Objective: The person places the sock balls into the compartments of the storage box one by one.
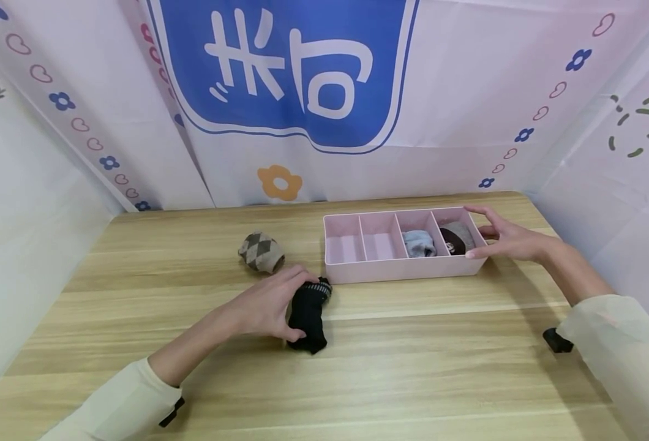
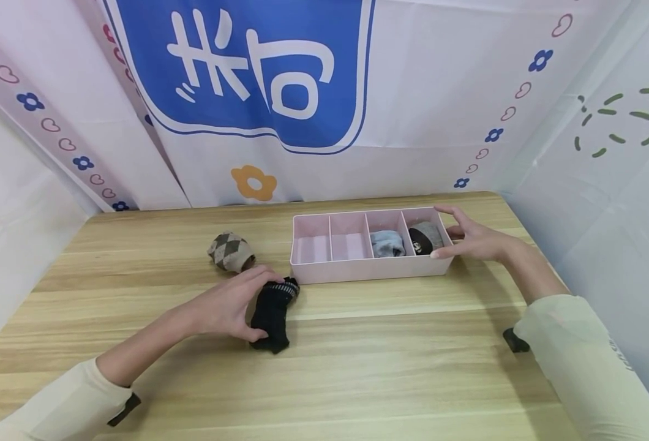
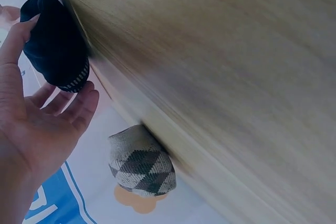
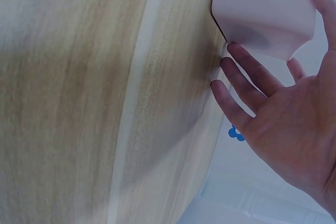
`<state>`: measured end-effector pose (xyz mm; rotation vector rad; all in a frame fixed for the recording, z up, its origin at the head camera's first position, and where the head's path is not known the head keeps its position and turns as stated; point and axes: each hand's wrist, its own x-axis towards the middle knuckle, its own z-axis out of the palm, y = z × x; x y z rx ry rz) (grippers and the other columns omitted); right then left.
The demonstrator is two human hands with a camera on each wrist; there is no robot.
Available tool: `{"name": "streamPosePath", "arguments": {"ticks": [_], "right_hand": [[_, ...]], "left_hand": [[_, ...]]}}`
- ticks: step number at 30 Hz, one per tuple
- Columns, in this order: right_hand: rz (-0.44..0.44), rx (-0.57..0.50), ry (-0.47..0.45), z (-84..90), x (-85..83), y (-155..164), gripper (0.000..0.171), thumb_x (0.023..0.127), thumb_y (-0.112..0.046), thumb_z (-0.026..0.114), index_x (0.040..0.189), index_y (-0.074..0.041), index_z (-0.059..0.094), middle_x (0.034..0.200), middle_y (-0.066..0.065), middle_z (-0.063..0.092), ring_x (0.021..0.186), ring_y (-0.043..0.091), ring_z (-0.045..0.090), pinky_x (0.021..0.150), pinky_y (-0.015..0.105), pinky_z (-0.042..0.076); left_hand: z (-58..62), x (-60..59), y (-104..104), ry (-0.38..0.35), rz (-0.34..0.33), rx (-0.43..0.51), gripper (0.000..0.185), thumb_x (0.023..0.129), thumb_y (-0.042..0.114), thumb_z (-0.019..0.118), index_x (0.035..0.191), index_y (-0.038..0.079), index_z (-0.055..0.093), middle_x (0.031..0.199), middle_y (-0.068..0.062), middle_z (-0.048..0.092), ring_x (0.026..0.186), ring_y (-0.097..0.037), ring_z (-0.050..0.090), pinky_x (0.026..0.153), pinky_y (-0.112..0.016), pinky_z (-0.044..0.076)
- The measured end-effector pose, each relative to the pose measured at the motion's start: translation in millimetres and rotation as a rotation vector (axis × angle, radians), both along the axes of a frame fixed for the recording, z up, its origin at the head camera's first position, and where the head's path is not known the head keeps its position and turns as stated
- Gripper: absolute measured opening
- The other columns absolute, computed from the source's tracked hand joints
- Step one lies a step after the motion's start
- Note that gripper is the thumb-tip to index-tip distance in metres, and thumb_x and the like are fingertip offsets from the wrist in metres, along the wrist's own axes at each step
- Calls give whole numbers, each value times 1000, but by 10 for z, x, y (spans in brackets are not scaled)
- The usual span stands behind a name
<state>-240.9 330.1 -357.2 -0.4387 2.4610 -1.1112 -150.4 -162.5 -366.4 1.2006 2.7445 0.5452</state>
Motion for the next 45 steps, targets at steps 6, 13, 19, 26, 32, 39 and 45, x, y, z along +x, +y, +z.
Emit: {"name": "streamPosePath", "arguments": {"ticks": [6,13,19,26,32,39,45], "right_hand": [[2,1,5,-21,-18,14,104,92,-22,77,166,-20,4,161,41,16,147,61,20,113,77,22],[3,1,5,-35,-27,28,104,92,-21,77,166,-20,4,161,41,16,147,60,20,113,77,22],[0,-3,5,-37,-21,26,104,92,-21,77,166,-20,4,162,41,15,148,60,20,113,77,22],[-3,-2,-1,-18,-7,11,104,92,-22,77,165,-19,4,161,41,17,147,60,20,113,76,22],[-1,-2,-1,-20,-9,19,104,92,-22,77,166,-20,4,162,41,14,148,60,19,113,77,22],[-3,-4,-1,-30,-16,25,104,92,-22,77,166,-20,4,162,41,16,148,60,20,113,76,22],[-1,-4,0,-29,-12,22,104,92,-22,77,166,-20,3,161,41,15,147,60,20,113,76,22]], "left_hand": [[11,5,10,-40,13,16,81,69,28,92,138,3,56,133,-7,57,122,-22,56,104,-44,51],[12,6,20,-59,18,22,80,69,25,89,138,3,56,133,-7,57,122,-22,56,104,-45,51],[2,-8,3,-69,14,46,78,70,25,88,137,3,56,131,-6,58,119,-21,56,103,-44,51],[10,-11,-29,-95,-9,116,75,70,19,88,136,2,57,132,-7,60,122,-23,57,105,-46,50],[18,-12,-39,-118,-12,127,75,72,20,87,138,3,56,136,-7,58,122,-21,57,102,-44,53],[77,-4,-22,-155,-26,127,75,73,19,88,139,4,55,140,-6,57,122,-21,56,102,-43,53],[126,-23,-1,-147,-92,138,73,75,18,87,139,4,55,139,-8,57,121,-22,56,98,-42,54]]}}
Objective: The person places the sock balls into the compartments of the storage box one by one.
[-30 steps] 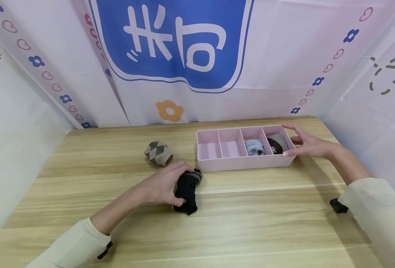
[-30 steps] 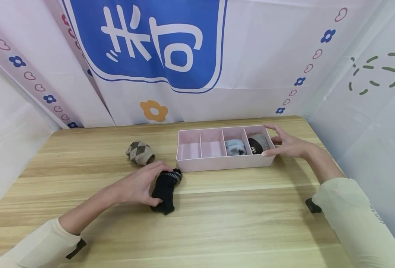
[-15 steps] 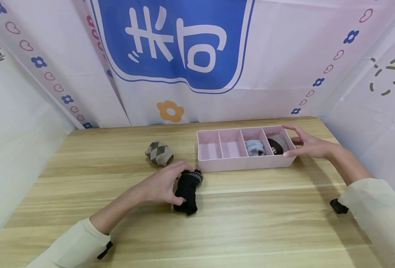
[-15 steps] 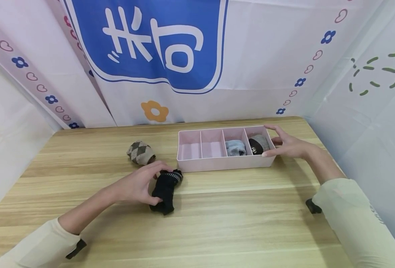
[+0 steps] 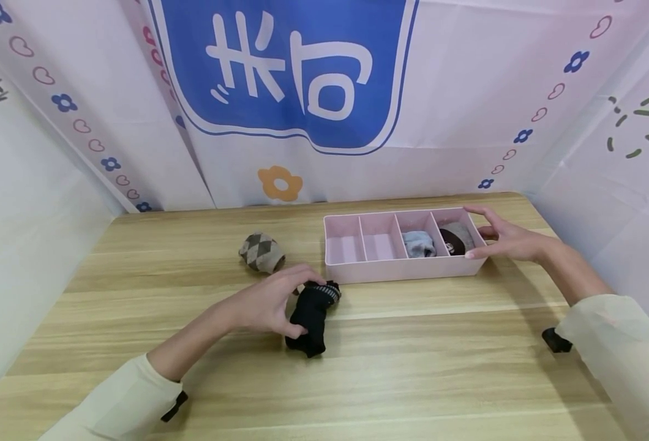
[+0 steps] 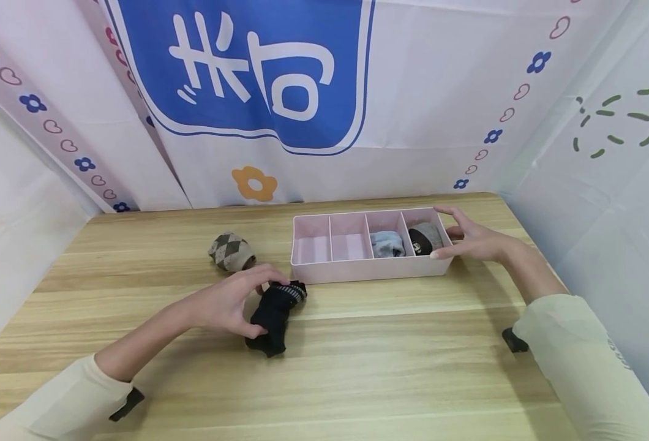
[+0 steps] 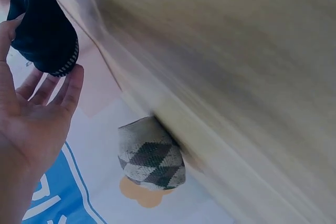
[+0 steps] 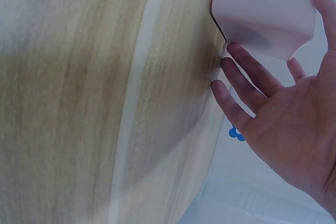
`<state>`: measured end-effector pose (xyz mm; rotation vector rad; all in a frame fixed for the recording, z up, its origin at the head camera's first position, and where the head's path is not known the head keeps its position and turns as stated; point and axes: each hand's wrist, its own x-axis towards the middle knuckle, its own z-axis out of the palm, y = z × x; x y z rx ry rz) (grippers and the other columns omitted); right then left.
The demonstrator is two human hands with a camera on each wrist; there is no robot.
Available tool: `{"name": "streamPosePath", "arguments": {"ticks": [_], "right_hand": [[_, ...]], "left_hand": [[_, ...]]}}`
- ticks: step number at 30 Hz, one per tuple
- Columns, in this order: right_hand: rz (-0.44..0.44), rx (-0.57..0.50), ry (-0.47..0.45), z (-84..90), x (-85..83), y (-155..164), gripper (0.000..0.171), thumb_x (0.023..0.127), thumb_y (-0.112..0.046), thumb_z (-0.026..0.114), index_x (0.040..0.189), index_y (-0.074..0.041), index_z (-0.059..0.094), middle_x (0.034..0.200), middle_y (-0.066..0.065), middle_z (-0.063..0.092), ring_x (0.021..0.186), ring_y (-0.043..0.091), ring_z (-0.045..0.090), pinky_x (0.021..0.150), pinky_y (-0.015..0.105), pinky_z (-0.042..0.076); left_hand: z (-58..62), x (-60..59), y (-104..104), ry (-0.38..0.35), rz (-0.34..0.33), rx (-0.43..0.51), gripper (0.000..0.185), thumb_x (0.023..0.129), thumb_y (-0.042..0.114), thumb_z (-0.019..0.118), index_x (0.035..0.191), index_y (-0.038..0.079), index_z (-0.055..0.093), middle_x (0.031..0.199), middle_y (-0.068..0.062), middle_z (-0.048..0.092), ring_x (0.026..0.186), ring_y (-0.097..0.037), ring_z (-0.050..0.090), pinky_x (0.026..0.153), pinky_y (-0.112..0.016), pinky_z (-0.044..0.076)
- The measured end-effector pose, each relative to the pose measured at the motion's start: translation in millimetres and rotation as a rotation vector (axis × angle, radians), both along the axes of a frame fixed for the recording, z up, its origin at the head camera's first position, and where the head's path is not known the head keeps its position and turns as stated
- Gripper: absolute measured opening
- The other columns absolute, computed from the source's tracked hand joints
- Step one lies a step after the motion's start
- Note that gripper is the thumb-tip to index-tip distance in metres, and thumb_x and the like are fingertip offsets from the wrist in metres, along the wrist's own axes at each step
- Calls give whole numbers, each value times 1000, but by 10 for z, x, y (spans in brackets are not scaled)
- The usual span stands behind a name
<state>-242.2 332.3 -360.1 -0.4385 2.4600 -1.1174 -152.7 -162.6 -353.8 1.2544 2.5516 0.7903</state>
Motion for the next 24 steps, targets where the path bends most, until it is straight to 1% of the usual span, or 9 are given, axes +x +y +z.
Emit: {"name": "streamPosePath", "arguments": {"ticks": [7,12,15,19,24], "right_hand": [[4,6,2,2,1,-1,104,92,-22,76,166,-20,3,161,42,16,147,61,20,113,77,22],[5,9,5,5,-3,-6,104,92,-22,77,166,-21,3,161,41,15,147,61,20,113,77,21],[6,6,8,2,-3,-4,104,92,-22,76,166,-20,3,161,42,16,147,60,20,113,77,22],[8,1,10,0,-3,-5,104,92,-22,76,166,-19,3,161,42,16,147,60,20,113,77,22],[5,-4,7,0,0,-3,104,92,-21,76,165,-19,3,162,41,15,148,60,20,113,76,21]], "left_hand": [[75,-5,43,12,-44,24,73,76,20,86,139,2,55,140,-10,59,123,-24,57,98,-46,54],[80,-18,83,5,-78,86,71,75,19,87,137,1,56,140,-12,59,123,-25,57,90,-37,58],[71,-28,125,6,-94,114,72,74,17,87,137,2,56,138,-11,60,121,-23,58,87,-33,58],[81,-36,175,-4,-79,121,74,74,18,87,139,4,55,137,-7,60,120,-20,58,88,-32,56],[103,-60,235,-23,-52,145,76,74,18,88,141,6,55,137,-4,60,120,-18,57,90,-33,56]]}}
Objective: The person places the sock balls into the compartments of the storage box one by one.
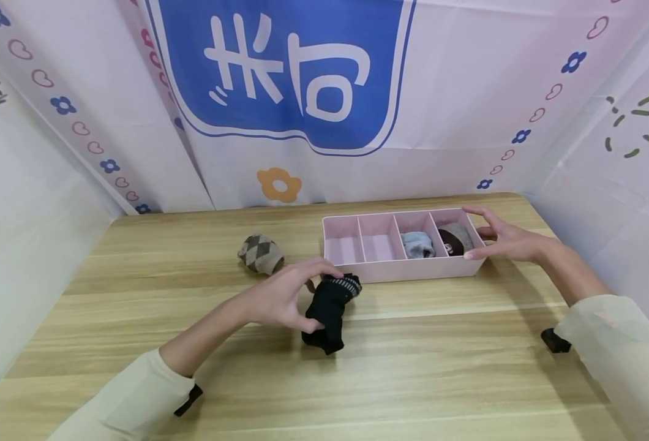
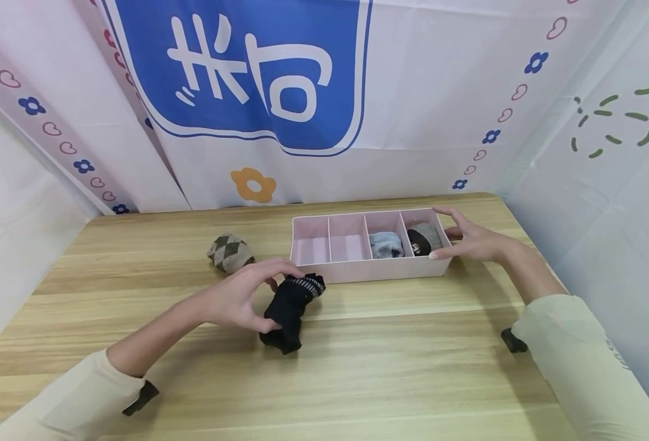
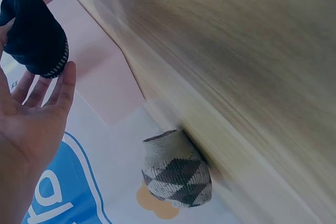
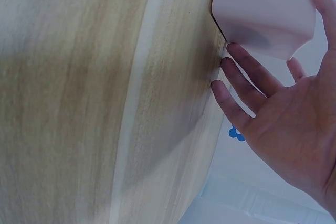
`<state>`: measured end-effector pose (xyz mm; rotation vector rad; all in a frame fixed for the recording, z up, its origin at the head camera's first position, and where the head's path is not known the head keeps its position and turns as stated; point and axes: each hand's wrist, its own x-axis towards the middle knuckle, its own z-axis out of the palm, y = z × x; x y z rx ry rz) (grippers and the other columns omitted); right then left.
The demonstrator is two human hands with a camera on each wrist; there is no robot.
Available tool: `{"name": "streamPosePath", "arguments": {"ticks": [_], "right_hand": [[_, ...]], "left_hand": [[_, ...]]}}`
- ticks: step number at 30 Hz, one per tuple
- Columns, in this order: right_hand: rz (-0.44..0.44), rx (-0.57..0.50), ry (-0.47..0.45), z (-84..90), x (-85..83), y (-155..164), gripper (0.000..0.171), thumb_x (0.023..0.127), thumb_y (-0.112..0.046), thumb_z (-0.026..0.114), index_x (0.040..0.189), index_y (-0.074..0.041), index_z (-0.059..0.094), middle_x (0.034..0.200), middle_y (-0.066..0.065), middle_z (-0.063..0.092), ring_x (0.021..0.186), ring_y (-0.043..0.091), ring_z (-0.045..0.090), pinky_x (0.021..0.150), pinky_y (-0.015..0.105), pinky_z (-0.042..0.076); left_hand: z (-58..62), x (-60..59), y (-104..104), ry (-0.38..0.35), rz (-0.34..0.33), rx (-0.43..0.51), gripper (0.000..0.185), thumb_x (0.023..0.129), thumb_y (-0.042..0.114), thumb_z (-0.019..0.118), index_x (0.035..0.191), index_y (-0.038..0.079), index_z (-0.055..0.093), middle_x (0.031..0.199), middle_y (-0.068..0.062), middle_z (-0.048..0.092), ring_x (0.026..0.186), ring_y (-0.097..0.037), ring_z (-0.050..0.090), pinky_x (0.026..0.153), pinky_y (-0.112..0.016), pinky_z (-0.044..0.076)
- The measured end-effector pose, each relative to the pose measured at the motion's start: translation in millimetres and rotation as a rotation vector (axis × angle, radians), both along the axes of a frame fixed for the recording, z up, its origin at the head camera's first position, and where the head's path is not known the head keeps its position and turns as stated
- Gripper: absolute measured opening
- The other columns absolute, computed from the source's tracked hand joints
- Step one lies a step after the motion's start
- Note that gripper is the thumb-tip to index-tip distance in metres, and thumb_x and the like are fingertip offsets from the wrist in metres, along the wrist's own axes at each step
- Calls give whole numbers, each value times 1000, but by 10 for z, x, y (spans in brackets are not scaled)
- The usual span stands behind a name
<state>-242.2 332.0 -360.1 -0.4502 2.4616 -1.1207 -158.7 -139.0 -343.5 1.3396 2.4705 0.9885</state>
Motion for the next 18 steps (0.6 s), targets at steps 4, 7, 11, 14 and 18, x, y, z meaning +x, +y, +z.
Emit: {"name": "streamPosePath", "arguments": {"ticks": [4,7,11,14,18], "right_hand": [[3,-4,0,-2,4,1,103,92,-21,76,165,-18,4,161,41,16,147,60,20,113,77,22],[1,-2,0,0,6,1,103,92,-21,77,165,-18,4,161,42,17,147,61,21,113,77,22],[-3,2,2,-1,0,1,104,92,-22,77,165,-19,4,161,41,18,147,60,21,113,76,22],[0,1,4,-2,-3,-1,103,92,-22,77,165,-19,4,161,41,19,147,60,22,114,76,22],[3,-6,5,2,1,-2,103,92,-22,76,165,-18,4,161,41,17,147,60,21,114,76,22]], "left_hand": [[7,-20,33,0,16,37,76,73,16,89,140,5,56,134,-4,61,117,-19,57,89,-33,57],[7,-37,55,-5,20,65,76,72,14,90,139,4,56,133,-6,61,116,-20,58,88,-35,58],[1,-71,86,-16,25,102,75,72,11,90,138,2,55,132,-9,61,112,-22,58,87,-36,59],[-2,-104,115,-17,33,129,75,72,9,88,138,1,55,134,-11,60,112,-23,59,87,-34,59],[-1,-148,159,-28,46,164,72,73,8,87,137,1,55,134,-12,59,113,-25,57,86,-33,59]]}}
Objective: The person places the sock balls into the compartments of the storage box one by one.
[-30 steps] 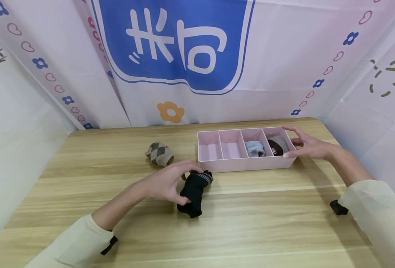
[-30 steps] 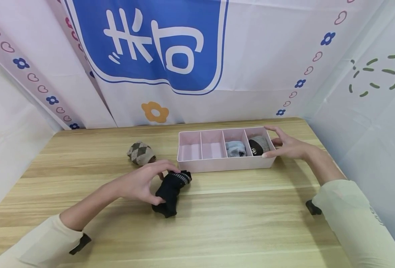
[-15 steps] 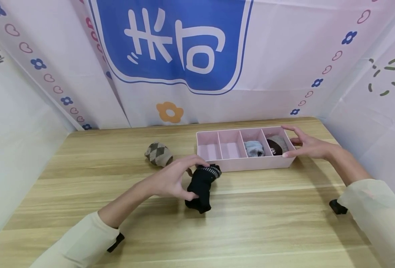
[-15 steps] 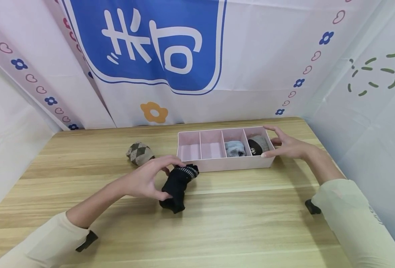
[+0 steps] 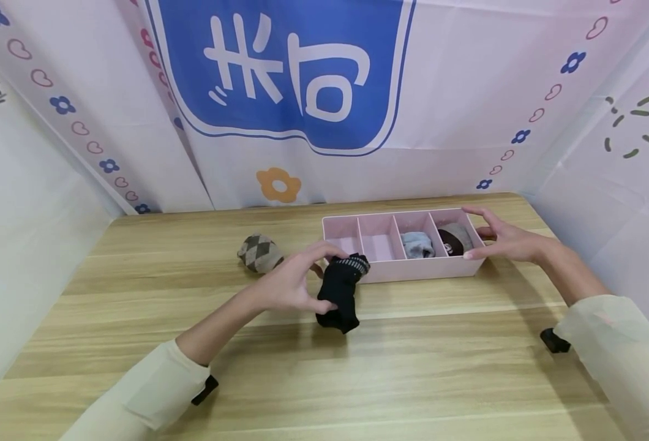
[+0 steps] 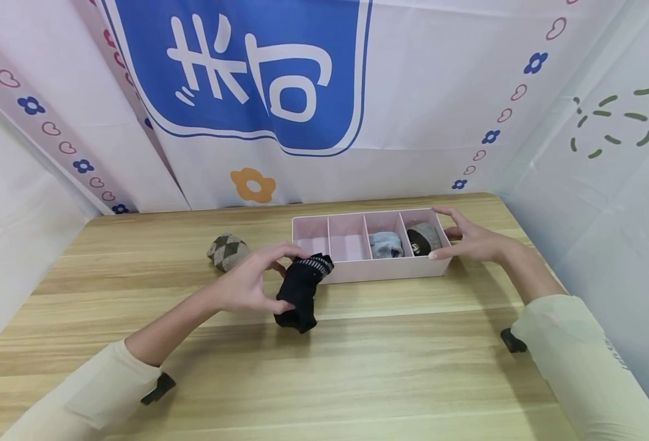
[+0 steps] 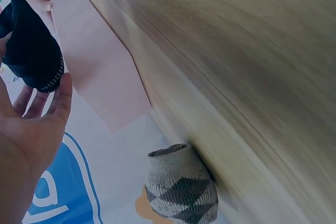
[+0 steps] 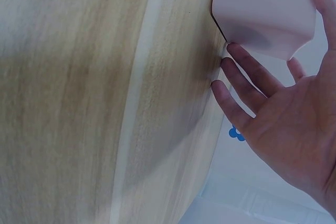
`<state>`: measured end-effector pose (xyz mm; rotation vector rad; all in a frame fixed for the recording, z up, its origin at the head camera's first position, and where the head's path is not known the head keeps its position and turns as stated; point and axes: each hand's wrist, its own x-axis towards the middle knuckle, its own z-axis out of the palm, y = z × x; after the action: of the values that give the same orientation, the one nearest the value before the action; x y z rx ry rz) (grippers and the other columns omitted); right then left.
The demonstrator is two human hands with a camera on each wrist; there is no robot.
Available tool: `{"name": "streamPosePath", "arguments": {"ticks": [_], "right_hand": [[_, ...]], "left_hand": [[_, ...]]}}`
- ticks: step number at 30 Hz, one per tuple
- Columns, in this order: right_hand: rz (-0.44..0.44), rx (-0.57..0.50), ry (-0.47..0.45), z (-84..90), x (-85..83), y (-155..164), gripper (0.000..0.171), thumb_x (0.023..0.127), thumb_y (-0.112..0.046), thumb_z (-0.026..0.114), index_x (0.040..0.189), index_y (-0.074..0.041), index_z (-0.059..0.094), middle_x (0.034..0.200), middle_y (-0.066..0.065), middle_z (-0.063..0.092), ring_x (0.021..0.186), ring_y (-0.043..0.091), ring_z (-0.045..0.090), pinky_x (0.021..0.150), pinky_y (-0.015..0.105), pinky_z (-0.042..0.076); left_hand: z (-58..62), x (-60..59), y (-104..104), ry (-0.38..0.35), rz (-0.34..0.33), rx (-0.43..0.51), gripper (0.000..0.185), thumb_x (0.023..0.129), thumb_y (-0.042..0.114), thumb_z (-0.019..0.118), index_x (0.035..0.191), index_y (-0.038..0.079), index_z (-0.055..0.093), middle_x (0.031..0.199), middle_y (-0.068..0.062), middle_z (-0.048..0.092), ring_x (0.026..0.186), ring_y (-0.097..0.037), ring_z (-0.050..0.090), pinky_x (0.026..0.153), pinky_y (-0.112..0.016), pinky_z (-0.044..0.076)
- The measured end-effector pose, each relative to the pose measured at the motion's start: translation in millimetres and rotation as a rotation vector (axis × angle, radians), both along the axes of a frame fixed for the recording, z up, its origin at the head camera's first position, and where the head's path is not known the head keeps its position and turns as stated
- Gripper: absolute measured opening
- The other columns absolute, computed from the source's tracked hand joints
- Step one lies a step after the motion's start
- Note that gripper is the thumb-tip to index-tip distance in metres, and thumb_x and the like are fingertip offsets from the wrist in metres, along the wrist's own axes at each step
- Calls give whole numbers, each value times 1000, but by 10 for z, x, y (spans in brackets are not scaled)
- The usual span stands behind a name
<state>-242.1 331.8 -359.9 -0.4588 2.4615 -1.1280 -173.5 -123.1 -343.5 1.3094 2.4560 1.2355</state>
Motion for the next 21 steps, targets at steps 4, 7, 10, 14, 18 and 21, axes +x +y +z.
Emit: {"name": "streamPosePath", "arguments": {"ticks": [4,7,10,14,18,21], "right_hand": [[3,-2,3,6,5,1,102,93,-21,76,165,-18,4,161,41,17,148,60,21,114,75,22],[6,3,7,10,10,-1,103,93,-21,76,165,-18,4,161,42,18,147,60,21,114,76,22],[8,7,10,14,14,-2,103,92,-22,76,165,-17,4,160,43,19,147,60,21,113,76,21],[9,7,12,16,13,-6,102,93,-22,76,165,-17,4,159,43,19,147,60,21,114,76,21],[7,11,10,13,13,-3,102,93,-22,76,165,-17,4,159,43,20,147,60,22,113,76,21],[7,15,13,6,12,2,103,92,-22,76,165,-17,4,159,44,19,147,60,22,113,77,21]], "left_hand": [[2,-42,46,-32,24,30,71,73,7,87,137,1,55,129,-12,61,111,-27,57,85,-36,60],[2,-76,80,-50,42,39,73,73,6,88,138,0,55,128,-12,62,112,-27,57,84,-40,61],[1,-114,109,-52,58,35,74,73,6,89,138,0,56,126,-12,62,111,-26,57,82,-41,61],[21,-162,142,-46,82,26,73,72,8,89,137,1,57,123,-10,63,109,-24,57,81,-41,61],[46,-216,189,-64,101,40,71,72,10,88,135,1,57,121,-11,63,108,-26,57,82,-48,60],[60,-267,239,-81,117,52,71,73,9,88,136,0,57,123,-14,63,110,-30,58,84,-51,59]]}}
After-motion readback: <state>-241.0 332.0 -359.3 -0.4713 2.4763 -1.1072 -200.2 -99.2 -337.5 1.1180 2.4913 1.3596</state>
